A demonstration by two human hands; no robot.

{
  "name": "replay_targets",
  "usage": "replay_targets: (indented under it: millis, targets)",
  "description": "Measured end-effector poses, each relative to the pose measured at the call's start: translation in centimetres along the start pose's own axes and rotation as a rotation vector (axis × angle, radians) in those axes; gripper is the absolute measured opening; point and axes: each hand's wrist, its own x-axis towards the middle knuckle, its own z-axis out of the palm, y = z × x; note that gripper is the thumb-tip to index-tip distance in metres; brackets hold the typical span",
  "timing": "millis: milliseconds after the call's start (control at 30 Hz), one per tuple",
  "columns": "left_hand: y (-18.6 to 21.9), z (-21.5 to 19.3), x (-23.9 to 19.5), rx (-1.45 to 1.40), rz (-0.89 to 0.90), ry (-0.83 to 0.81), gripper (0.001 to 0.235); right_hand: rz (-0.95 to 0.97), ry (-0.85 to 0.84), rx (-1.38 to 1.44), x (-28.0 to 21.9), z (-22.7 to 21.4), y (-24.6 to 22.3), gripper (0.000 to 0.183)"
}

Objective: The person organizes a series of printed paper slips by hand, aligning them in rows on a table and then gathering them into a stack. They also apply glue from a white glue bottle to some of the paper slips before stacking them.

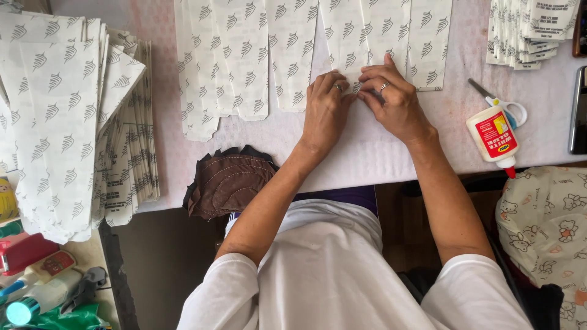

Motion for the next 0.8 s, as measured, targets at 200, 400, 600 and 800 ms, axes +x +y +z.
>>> replay_targets:
  millis: [200,400,600,800]
  targets:
    - [-0.8,-1.3,0.9,-0.225,-0.082,-0.059,0.04,0.083,0.012,0.105,-0.2,-0.4,-0.5,0.025]
    - [-1.0,-1.3,0.7,0.055,0.024,-0.239,0.034,0.156,0.135,-0.01,-2.6,-1.7,0.3,0.027]
    - [0.0,-1.2,0.8,0.088,0.036,-0.282,0.037,0.147,0.01,-0.216,-4.5,-1.2,1.0,0.036]
    - [0.7,-2.3,0.7,0.068,0.023,-0.278,0.04,0.143,0.011,-0.221,-4.2,-1.3,0.5,0.036]
